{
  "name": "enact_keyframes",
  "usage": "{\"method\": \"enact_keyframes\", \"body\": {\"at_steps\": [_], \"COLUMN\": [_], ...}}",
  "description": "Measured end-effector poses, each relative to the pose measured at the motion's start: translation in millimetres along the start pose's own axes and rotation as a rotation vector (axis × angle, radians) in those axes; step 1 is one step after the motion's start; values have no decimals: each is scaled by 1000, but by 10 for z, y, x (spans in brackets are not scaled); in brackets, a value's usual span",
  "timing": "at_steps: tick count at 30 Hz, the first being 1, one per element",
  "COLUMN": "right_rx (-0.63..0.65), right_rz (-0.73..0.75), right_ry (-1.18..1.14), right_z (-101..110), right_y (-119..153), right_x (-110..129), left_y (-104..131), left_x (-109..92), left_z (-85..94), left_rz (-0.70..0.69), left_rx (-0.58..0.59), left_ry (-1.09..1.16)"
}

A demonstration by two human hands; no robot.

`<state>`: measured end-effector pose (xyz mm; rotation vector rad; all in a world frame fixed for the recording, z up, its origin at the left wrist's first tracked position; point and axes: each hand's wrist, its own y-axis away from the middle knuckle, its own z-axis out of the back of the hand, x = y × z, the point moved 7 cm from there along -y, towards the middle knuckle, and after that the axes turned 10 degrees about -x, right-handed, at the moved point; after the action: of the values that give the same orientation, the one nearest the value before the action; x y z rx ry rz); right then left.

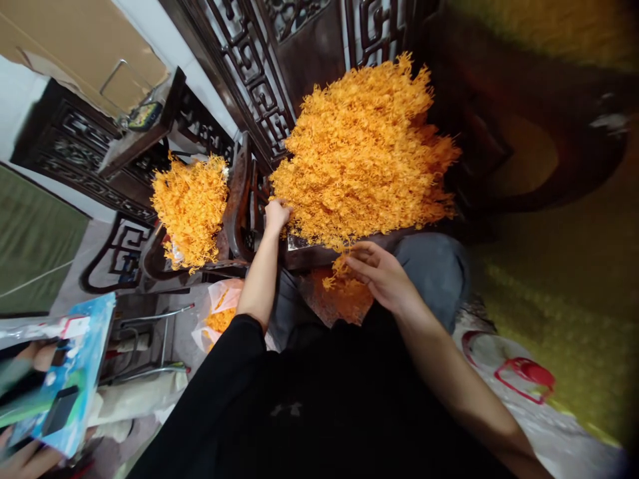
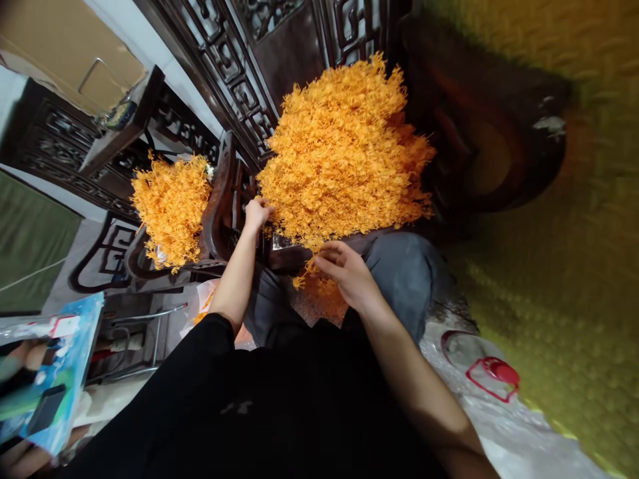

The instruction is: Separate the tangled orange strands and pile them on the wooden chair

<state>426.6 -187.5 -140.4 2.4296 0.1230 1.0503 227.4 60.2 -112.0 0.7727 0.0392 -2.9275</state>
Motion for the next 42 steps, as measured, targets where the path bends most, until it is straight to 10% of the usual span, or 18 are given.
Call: {"method": "enact_keyframes", "body": {"at_steps": [4, 7, 11, 14, 22, 30, 37, 42], "right_rx": [-18, -54, -25, 2, 334, -119, 146, -4], "right_rz": [34, 76, 164, 303, 404, 992, 767, 806], "right_ry": [-16, 40, 168, 409, 874, 1194, 861, 1059], "right_z": [57, 126, 27, -136, -651, -551, -853, -950], "right_y": [-1, -83, -207, -246, -189, -231, 98, 154], "right_x": [64, 54, 24, 100, 89, 510, 283, -58], "left_y": [58, 520, 1472, 1799, 1813, 1868, 1761, 1811], "left_x": [-71, -229, -385, -271, 99, 408, 488, 352], "left_z": [40, 172, 56, 26, 4, 201, 173, 195], "left_rz": [-59, -262, -407, -295, -149, 66, 331, 268], "left_rx": [12, 38, 531, 560, 551, 447, 175, 43], "left_ry": [-26, 111, 468, 586, 695, 942, 1207, 1186]}}
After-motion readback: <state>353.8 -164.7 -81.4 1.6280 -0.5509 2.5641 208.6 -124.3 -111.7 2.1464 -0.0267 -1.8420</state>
